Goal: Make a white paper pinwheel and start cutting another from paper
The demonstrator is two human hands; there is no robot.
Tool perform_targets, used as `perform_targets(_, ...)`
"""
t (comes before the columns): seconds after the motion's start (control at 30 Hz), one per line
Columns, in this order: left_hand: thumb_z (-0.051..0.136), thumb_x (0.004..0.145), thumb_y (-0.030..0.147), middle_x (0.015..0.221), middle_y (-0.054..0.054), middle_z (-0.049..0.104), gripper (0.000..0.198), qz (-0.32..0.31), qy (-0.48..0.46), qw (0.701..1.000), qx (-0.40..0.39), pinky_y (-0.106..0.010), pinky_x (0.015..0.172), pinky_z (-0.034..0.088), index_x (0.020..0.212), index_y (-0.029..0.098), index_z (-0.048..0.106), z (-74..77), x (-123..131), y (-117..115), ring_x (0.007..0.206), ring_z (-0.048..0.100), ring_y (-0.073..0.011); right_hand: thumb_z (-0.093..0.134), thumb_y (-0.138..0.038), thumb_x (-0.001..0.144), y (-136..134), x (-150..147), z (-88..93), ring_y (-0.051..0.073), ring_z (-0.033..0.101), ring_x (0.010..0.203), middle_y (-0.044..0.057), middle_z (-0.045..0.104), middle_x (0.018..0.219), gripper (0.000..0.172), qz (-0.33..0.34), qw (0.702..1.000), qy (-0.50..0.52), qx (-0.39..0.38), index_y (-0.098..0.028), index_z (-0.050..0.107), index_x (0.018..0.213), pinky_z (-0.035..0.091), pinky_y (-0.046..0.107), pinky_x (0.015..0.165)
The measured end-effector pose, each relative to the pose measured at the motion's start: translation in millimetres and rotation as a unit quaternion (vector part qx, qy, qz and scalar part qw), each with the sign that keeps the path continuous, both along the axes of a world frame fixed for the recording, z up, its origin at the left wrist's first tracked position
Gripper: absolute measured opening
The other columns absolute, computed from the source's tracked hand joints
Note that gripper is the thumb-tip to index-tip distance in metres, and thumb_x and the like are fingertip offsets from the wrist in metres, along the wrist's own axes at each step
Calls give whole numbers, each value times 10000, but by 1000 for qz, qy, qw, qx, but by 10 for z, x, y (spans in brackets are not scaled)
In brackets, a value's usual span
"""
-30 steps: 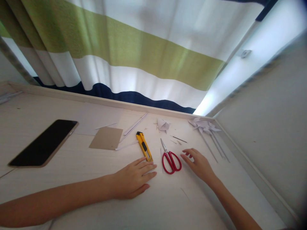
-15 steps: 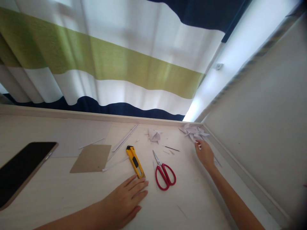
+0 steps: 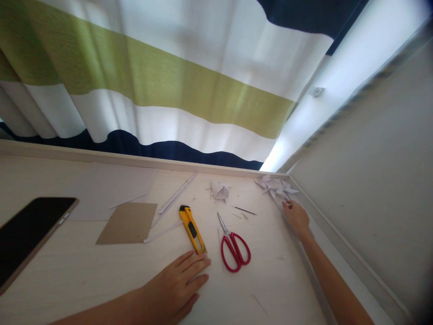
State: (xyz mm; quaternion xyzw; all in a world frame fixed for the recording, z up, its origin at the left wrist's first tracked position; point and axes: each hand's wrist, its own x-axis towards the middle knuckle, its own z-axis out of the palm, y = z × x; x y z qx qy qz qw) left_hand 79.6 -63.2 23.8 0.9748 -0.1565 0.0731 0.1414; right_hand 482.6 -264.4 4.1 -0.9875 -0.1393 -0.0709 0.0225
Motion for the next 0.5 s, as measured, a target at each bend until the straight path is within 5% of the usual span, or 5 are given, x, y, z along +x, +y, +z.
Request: perform_targets(0.5,422,789,138,1221,-133,497,322,7,-20,998,-59,-428,963,371,1099,132,509,-50,2,8,1166,411,-246,467,-307,832,-112,287,-35,172,538,907,68,522,1084,287,-78,997,-6,-6,-160,492,1078,460,378,758)
